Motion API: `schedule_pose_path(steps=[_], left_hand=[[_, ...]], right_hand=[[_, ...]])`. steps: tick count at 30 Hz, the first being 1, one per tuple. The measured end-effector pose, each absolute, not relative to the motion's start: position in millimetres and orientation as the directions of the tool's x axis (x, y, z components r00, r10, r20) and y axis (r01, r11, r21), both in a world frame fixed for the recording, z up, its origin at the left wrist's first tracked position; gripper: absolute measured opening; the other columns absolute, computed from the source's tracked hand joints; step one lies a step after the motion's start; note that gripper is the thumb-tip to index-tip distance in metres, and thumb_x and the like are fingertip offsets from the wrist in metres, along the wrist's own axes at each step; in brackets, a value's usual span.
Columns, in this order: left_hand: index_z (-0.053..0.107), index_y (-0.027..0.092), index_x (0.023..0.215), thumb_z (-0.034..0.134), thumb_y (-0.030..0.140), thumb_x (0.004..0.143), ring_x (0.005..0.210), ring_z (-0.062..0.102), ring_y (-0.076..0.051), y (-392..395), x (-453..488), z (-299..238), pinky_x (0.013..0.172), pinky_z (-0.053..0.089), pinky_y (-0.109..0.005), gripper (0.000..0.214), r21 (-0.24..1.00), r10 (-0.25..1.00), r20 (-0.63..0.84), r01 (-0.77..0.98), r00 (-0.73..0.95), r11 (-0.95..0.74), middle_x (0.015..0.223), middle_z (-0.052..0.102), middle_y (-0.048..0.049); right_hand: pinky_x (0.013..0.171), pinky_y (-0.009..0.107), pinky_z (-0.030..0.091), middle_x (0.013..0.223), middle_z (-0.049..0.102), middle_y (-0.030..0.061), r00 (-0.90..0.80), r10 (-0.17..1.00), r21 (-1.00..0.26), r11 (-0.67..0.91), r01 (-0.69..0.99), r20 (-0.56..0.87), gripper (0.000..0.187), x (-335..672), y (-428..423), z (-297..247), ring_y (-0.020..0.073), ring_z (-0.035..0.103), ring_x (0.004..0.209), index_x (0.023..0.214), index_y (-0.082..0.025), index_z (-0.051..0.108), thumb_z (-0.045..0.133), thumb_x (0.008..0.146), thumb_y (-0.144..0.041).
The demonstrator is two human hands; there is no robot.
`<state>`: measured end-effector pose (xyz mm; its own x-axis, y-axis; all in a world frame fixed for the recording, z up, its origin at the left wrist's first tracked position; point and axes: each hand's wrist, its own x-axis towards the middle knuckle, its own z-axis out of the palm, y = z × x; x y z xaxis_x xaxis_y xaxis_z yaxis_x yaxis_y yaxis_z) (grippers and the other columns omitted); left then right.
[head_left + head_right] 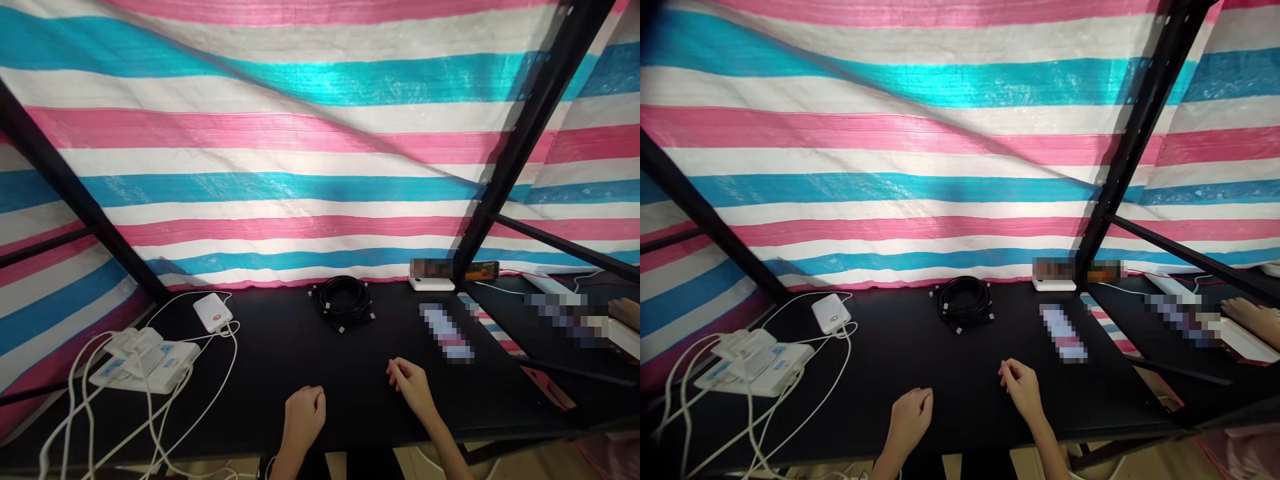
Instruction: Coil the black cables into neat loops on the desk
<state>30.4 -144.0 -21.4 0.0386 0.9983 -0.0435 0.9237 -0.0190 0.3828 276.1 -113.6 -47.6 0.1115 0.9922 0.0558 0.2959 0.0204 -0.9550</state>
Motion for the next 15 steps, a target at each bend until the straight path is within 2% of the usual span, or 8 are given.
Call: schedule_pose_path(steps=[3, 7, 15], left_hand=[[0.052, 0.018, 0.056, 0.032, 0.012, 0.083, 0.062, 0.055, -0.014, -143.9, 31.6, -20.3, 0.057, 0.027, -0.024, 0.034, 0.341, 0.997, -0.063, 0.940, 0.046, -0.022, 0.060, 0.056, -0.0017], [0.056, 0.018, 0.061, 0.031, 0.010, 0.084, 0.062, 0.055, -0.013, -144.4, 31.3, -19.1, 0.057, 0.027, -0.024, 0.034, 0.349, 0.995, -0.082, 0.937, 0.054, -0.022, 0.062, 0.057, -0.0012], [0.055, 0.019, 0.066, 0.031, 0.008, 0.084, 0.061, 0.054, -0.012, -144.5, 29.6, -20.1, 0.059, 0.027, -0.024, 0.032, 0.368, 0.994, -0.083, 0.929, 0.072, -0.036, 0.063, 0.056, 0.0006]], right_hand=[[0.041, 0.023, 0.036, 0.047, 0.052, -0.0009, 0.108, 0.993, -0.954, 0.014, 0.298, 0.049, 0.048, 276.7, -113.1, -49.1, 0.0122, 0.048, 0.042, 0.059, -0.018, 0.058, 0.048, 0.081, -0.059], [0.042, 0.023, 0.037, 0.048, 0.053, -0.0005, 0.104, 0.993, -0.955, 0.015, 0.295, 0.048, 0.045, 277.3, -112.6, -50.9, 0.0124, 0.049, 0.042, 0.060, -0.018, 0.058, 0.049, 0.081, -0.056], [0.042, 0.023, 0.037, 0.048, 0.053, -0.0005, 0.103, 0.994, -0.956, 0.009, 0.294, 0.041, 0.044, 277.1, -112.2, -51.6, 0.0126, 0.049, 0.041, 0.061, -0.018, 0.058, 0.048, 0.082, -0.055]])
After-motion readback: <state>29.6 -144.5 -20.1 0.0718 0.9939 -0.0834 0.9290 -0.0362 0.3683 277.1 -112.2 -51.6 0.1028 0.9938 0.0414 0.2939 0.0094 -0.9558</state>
